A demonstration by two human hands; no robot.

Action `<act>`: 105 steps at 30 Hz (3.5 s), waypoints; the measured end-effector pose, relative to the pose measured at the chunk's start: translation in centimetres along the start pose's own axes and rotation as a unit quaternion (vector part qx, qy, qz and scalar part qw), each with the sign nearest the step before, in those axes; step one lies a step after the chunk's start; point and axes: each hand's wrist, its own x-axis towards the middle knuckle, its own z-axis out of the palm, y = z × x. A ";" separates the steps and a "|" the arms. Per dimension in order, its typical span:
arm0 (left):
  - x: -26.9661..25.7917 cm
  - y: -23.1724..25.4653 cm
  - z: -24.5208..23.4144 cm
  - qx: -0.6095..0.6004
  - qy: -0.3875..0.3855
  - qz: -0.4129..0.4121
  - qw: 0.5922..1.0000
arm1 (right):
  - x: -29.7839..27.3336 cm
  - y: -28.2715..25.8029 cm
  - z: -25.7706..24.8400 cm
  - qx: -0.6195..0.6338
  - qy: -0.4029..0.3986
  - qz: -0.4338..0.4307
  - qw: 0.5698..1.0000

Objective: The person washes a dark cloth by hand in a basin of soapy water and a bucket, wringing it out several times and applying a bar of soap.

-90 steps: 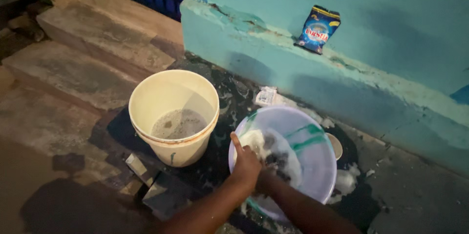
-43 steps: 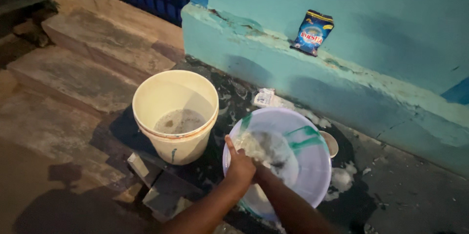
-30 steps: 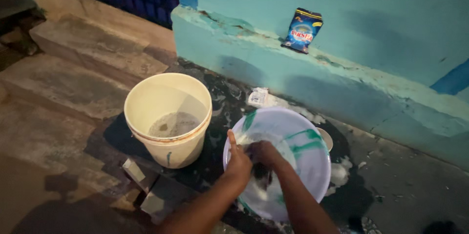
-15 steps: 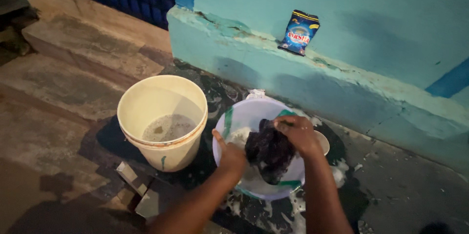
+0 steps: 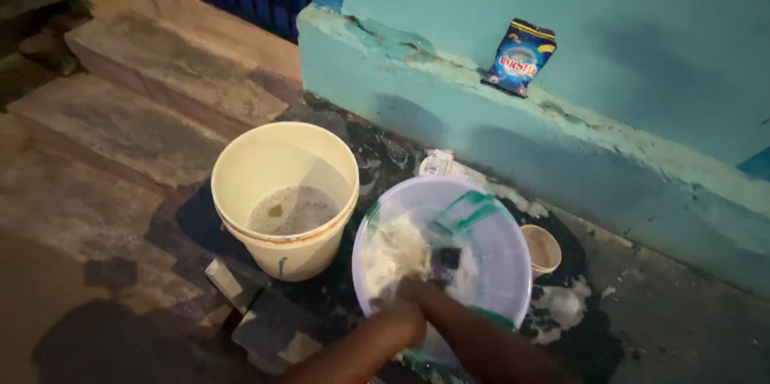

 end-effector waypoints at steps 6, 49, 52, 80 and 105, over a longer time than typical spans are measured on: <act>-1.4 0.2 -0.1 -0.010 0.023 -0.037 0.999 | 0.5 -0.5 0.2 -0.007 0.046 0.004 0.999; -1.7 -2.3 -0.3 -0.059 0.091 -0.049 0.993 | -1.4 -2.0 -3.6 -0.066 0.107 -0.053 0.991; -3.5 -3.0 -1.8 -0.334 0.361 -0.068 0.868 | -4.9 -1.7 -7.4 -0.079 0.137 -0.069 0.985; -4.2 -1.4 -13.3 0.018 0.152 0.037 0.988 | -20.8 -4.3 -10.3 -0.004 0.472 0.145 0.870; 11.6 -7.0 -12.5 0.047 -0.003 0.108 0.993 | -22.7 -6.4 -9.9 0.064 0.653 0.062 0.752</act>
